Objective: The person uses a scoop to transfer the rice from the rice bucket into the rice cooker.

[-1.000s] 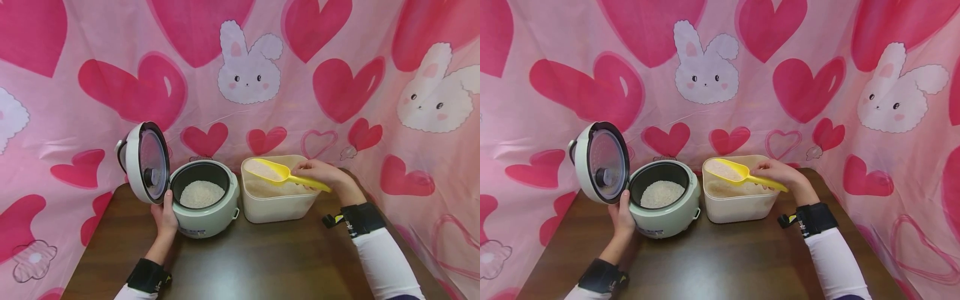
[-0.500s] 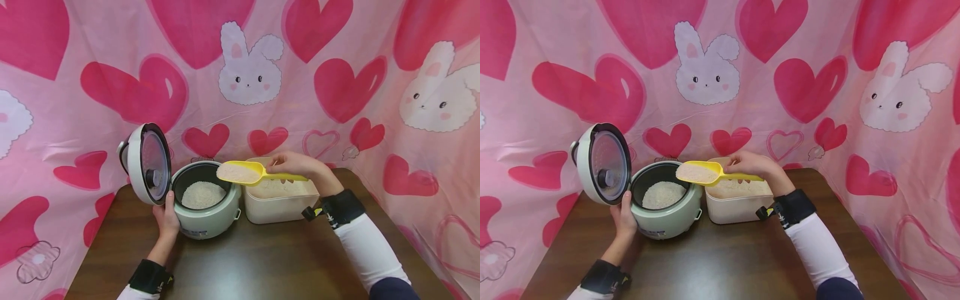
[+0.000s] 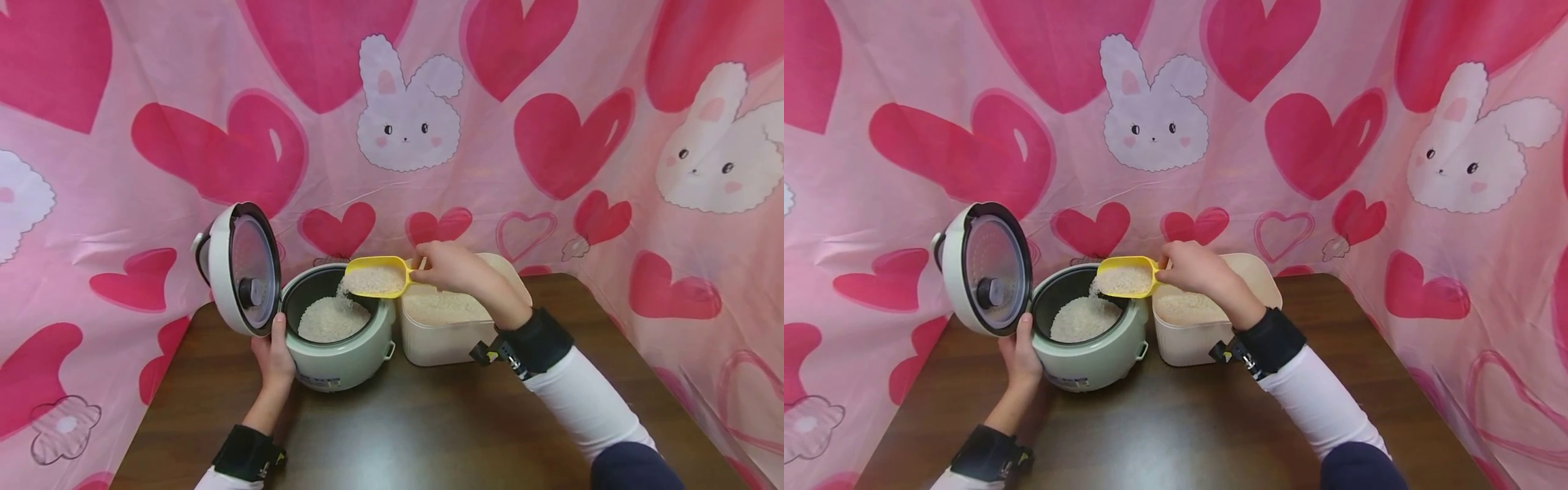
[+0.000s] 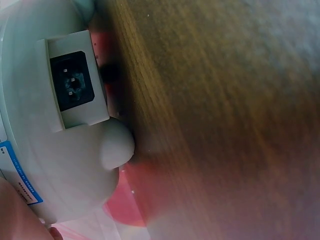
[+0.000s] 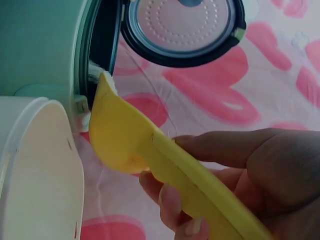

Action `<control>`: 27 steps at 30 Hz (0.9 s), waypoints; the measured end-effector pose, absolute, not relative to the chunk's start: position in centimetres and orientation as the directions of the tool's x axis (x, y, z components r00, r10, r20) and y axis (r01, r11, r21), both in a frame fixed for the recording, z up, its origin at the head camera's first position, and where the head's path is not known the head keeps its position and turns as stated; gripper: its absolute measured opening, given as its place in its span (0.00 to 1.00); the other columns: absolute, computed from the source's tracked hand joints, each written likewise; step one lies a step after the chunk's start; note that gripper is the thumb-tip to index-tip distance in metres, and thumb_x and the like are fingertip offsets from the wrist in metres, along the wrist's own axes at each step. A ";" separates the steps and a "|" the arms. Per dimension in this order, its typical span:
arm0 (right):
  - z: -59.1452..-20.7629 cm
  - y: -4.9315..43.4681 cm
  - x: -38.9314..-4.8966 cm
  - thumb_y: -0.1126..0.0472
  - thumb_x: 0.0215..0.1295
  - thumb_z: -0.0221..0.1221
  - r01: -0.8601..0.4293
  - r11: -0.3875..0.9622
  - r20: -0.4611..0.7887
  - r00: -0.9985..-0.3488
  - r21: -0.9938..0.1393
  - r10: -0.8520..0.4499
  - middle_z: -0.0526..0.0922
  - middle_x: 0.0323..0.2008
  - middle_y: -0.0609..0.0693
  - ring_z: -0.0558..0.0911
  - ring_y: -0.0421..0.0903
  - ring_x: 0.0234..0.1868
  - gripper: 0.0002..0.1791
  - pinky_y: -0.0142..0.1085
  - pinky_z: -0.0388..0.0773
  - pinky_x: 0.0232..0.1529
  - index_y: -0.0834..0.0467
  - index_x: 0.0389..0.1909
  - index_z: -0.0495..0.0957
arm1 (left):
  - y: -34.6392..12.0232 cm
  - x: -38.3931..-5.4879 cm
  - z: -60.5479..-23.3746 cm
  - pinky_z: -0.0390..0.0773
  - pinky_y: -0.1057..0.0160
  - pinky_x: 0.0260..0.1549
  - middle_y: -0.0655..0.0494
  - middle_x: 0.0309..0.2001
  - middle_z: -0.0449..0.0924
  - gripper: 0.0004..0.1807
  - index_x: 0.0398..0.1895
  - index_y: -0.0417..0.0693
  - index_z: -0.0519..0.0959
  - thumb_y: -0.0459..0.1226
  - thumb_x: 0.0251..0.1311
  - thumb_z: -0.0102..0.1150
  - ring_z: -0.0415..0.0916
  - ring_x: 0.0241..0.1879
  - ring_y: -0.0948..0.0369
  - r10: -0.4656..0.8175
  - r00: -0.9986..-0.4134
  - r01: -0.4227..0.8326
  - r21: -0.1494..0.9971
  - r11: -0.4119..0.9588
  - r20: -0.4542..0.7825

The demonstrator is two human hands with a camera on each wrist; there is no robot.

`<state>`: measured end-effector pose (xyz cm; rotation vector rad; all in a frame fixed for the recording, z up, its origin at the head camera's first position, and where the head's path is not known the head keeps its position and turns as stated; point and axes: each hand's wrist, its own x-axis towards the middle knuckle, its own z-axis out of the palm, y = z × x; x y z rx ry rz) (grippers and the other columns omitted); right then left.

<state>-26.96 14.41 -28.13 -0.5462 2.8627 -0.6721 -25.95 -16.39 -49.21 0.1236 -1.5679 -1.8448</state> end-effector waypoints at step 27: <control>-29.5 9.4 -25.3 0.54 0.68 0.68 -0.458 0.873 0.183 -0.885 -0.167 -0.429 0.87 0.43 0.53 0.84 0.52 0.42 0.18 0.44 0.84 0.41 0.58 0.53 0.81 | -16.4 -25.8 -49.1 0.69 0.72 0.60 0.68 0.52 0.84 0.23 0.63 0.28 0.76 0.35 0.71 0.55 0.76 0.55 0.69 -0.555 -0.755 0.434 0.901 -0.025 0.349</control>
